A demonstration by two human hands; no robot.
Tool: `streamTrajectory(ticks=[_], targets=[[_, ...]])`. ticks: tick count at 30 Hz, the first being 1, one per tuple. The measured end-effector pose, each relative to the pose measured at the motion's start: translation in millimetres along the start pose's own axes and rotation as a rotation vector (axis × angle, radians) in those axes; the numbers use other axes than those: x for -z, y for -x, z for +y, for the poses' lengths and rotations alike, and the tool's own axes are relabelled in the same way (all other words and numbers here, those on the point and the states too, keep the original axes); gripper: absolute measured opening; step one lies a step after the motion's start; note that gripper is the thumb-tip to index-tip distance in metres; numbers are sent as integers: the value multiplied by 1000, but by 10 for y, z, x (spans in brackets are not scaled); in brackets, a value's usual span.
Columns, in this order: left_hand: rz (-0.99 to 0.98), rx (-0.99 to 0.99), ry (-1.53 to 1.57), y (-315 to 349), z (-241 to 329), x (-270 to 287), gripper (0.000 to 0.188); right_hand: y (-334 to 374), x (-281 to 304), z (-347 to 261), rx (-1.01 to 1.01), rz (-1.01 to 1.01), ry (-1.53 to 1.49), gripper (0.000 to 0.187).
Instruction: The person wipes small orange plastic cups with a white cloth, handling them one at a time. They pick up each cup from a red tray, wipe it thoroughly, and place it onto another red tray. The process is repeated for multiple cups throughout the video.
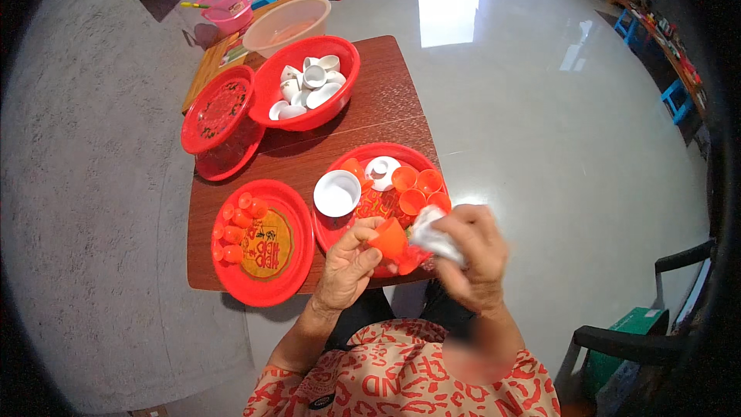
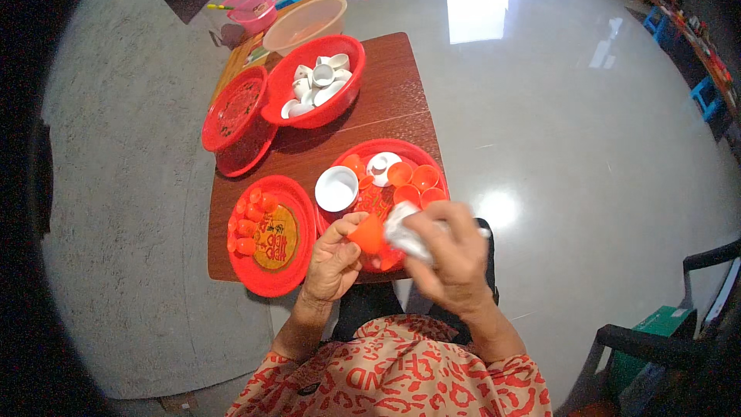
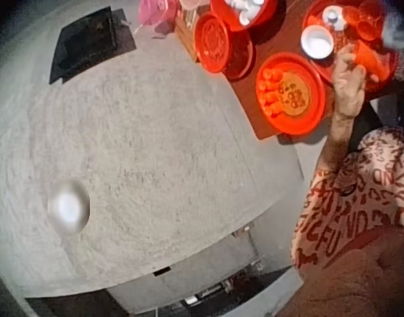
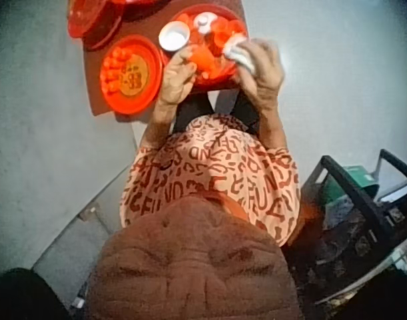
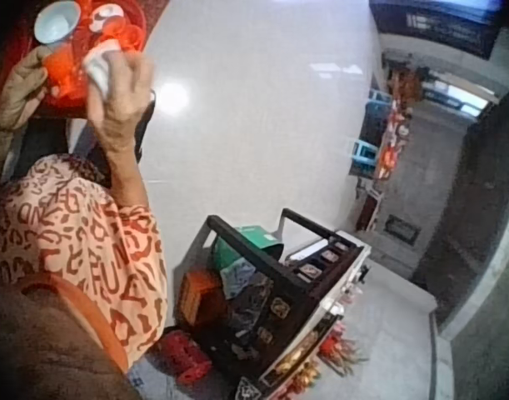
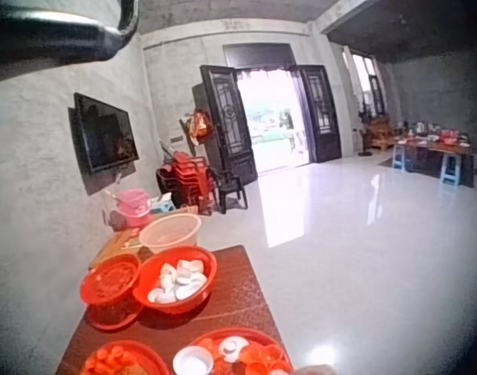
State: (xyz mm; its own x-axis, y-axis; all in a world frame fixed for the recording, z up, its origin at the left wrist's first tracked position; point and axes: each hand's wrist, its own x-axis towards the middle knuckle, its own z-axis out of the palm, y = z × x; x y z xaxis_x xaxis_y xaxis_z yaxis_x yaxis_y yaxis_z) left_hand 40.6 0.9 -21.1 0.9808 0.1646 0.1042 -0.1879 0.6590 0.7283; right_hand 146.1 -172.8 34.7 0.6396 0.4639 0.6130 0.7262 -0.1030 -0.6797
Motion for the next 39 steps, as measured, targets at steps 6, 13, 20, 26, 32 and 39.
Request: streamTrajectory(ticks=[6,13,20,26,32,39], targets=[[-18,-83,-224,-12,-58,12,20,-1,-117,44,29,-152,-129,33],[91,149,-62,7,52,-133,16,13,-190,142,-110,-93,-213,30],[45,145,-391,26,42,-40,21,2,-217,-69,186,-137,141,33],[-23,149,-348,58,56,-55,21,-15,-179,187,13,-216,-181,30],[-23,124,-386,62,37,-13,19,-44,-140,153,109,-239,-117,31],[-36,96,-436,43,52,-22,19,-51,-145,82,219,-210,37,35]])
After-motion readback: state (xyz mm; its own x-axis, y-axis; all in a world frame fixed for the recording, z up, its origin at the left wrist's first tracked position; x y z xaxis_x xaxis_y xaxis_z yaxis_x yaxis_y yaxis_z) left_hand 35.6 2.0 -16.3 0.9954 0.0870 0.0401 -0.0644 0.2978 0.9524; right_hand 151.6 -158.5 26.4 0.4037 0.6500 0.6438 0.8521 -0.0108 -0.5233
